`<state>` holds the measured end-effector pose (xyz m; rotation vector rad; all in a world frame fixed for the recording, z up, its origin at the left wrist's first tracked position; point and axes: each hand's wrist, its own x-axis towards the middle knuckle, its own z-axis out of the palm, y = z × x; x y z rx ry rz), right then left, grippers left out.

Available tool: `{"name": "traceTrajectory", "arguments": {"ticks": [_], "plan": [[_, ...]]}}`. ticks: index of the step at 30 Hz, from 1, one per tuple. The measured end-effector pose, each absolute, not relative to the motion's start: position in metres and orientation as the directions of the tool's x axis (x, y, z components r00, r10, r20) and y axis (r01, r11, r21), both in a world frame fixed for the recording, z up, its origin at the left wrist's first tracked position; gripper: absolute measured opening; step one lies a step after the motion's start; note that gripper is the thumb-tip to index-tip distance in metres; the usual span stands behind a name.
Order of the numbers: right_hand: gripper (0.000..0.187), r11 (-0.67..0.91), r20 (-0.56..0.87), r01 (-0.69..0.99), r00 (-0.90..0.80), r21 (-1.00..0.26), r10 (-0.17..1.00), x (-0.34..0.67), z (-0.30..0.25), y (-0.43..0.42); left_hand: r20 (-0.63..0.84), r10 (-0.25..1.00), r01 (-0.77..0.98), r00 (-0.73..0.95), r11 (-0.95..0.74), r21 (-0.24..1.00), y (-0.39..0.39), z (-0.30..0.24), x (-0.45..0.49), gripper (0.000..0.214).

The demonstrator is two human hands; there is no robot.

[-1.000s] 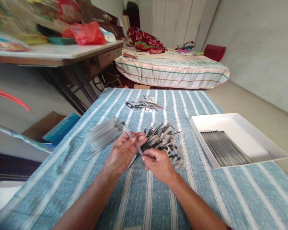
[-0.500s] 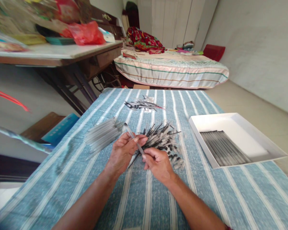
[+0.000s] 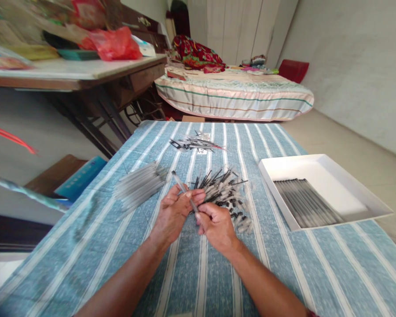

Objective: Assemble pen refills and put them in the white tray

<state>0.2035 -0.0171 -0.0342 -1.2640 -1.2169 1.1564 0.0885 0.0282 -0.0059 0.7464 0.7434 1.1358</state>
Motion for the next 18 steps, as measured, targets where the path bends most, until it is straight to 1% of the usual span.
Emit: {"name": "traceTrajectory", "arguments": {"ticks": [3,5,7,10,13,15,16,18], "plan": [[0.014,-0.024,-0.024,0.043,0.002,-0.999,1.0,0.204,-0.032,-0.013,-0.168,0.956,-0.476,0.24,0.266,0.838,0.029,-0.008,0.088,0.021],[0.016,0.011,0.01,0.091,-0.007,-0.996,1.0,0.204,-0.03,-0.011,-0.178,0.954,-0.448,0.241,0.272,0.852,0.03,-0.007,0.089,0.019],[0.017,0.101,0.103,0.18,0.002,-0.978,0.995,0.205,-0.027,-0.008,-0.185,0.948,-0.409,0.257,0.281,0.868,0.03,-0.007,0.091,0.018],[0.019,0.239,0.259,0.344,0.013,-0.908,0.966,0.209,-0.023,-0.003,-0.189,0.949,-0.34,0.253,0.27,0.901,0.031,-0.003,0.094,0.021],[0.021,0.29,0.334,0.512,-0.007,-0.809,0.942,0.226,-0.015,0.001,-0.199,0.95,-0.143,0.241,0.238,0.961,0.033,0.007,0.093,0.031],[0.021,0.254,0.365,0.654,0.036,-0.712,0.93,0.25,-0.007,0.002,-0.16,0.972,-0.021,0.175,0.166,0.986,0.036,0.015,0.089,0.037],[0.022,0.206,0.377,0.729,0.077,-0.653,0.923,0.266,-0.002,0.001,-0.124,0.984,0.056,0.13,0.118,0.991,0.039,0.018,0.086,0.036],[0.022,0.048,0.38,0.863,0.17,-0.503,0.909,0.305,0.005,-0.005,-0.044,0.997,0.281,0.064,0.024,0.959,0.047,0.022,0.078,0.027]]}}
